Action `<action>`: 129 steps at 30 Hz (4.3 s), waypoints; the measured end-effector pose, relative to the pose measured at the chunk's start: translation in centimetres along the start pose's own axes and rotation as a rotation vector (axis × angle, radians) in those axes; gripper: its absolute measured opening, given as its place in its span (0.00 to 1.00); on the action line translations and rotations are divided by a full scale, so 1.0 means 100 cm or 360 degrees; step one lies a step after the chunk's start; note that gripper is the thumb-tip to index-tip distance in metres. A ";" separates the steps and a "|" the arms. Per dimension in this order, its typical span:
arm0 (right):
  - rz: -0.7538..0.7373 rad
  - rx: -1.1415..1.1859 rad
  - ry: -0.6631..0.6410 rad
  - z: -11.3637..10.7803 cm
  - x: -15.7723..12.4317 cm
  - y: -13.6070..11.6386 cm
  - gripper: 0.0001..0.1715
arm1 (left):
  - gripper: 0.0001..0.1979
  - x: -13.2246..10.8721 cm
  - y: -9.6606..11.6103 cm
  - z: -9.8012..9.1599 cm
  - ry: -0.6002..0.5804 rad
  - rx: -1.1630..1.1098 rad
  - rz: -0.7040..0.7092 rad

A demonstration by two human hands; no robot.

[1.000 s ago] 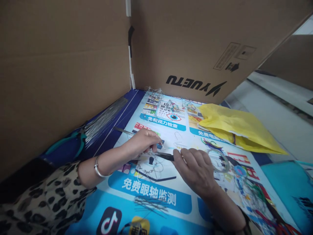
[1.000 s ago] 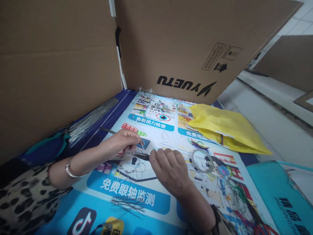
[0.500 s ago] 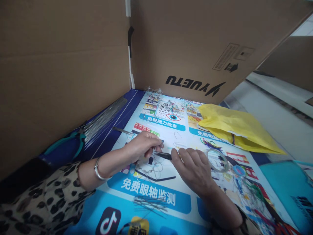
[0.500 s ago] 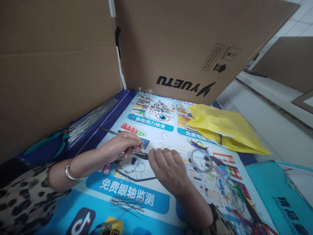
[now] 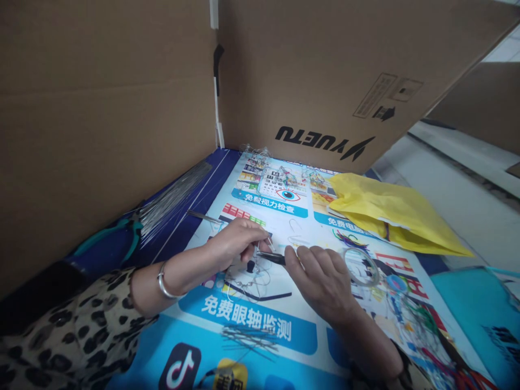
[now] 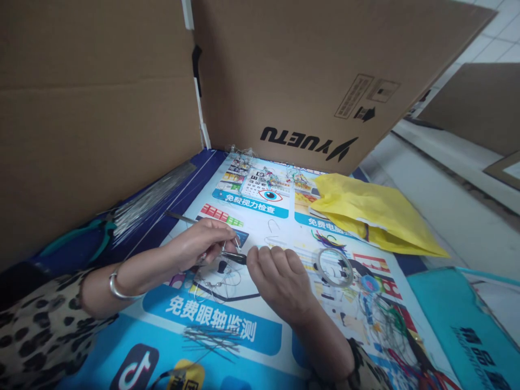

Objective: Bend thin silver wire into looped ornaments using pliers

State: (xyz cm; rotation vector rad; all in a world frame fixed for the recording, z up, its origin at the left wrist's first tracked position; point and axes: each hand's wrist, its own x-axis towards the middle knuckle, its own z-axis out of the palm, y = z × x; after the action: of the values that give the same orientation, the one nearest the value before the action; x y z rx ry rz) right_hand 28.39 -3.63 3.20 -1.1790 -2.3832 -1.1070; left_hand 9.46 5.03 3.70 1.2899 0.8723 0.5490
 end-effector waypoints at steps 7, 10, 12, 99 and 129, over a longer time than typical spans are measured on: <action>0.0004 0.0052 -0.0056 -0.001 0.000 0.000 0.10 | 0.13 -0.002 0.003 0.004 0.0024 -0.0002 -0.0049; 0.0003 0.0059 -0.0069 -0.001 0.000 0.000 0.10 | 0.13 -0.002 0.003 0.004 0.0012 -0.0009 -0.0052; -0.0002 0.0062 -0.0088 -0.001 0.000 0.000 0.10 | 0.13 -0.001 0.002 0.004 0.0005 -0.0004 -0.0049; 0.0862 0.1143 -0.0761 0.026 -0.019 -0.011 0.16 | 0.06 0.000 0.003 -0.016 -0.0171 0.1572 0.0904; 0.0636 0.0953 -0.0531 0.031 -0.028 -0.019 0.14 | 0.10 0.013 -0.027 -0.044 -0.0545 0.1107 0.1101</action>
State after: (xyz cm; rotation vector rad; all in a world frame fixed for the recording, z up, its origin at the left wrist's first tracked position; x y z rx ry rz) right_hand 29.00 -3.68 -1.37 -1.5768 -2.2895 -0.0595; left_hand 6.41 8.04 0.58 2.2775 0.2995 0.5445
